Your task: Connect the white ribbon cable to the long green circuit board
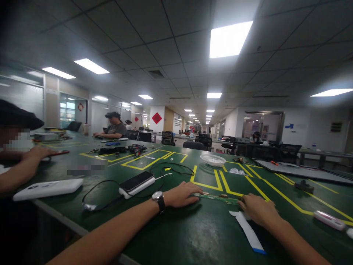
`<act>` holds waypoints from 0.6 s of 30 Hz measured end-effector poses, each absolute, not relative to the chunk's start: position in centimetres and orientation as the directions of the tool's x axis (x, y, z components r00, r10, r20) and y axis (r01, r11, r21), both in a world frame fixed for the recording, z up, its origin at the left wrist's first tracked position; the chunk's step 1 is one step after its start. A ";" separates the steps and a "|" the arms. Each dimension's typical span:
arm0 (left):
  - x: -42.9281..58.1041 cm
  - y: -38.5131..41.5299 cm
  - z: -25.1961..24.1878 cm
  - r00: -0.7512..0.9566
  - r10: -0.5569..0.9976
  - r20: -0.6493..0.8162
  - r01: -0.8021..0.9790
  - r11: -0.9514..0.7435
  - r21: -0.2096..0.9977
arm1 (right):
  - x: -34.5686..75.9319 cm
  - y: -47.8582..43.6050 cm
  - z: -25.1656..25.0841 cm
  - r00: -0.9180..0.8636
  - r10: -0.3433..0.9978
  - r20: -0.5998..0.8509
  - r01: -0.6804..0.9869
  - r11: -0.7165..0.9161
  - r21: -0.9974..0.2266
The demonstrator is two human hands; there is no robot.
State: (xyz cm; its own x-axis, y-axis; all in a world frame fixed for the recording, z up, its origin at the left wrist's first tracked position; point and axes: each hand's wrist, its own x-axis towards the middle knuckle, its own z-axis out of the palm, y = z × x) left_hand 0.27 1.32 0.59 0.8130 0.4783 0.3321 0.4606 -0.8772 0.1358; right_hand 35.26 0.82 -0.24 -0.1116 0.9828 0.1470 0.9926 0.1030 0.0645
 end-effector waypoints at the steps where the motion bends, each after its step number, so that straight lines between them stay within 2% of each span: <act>1: 0.3 1.3 0.6 0.812 0.481 0.330 0.468 -0.875 0.123 | 35.4 0.9 -0.5 -0.096 0.984 0.152 0.994 0.086 0.071; 6: 0.6 1.2 0.6 0.818 0.476 0.323 0.477 -0.875 0.082 | 34.3 0.9 -2.2 -0.100 0.956 0.275 0.989 0.066 0.130; 10: 0.8 1.1 0.4 0.827 0.467 0.315 0.475 -0.878 0.054 | 33.9 1.1 -3.3 -0.135 0.949 0.284 0.981 0.088 0.171; 18: 0.8 1.3 0.3 0.834 0.469 0.290 0.476 -0.878 0.051 | 35.5 1.9 -3.9 -0.112 0.972 0.205 0.993 0.104 0.047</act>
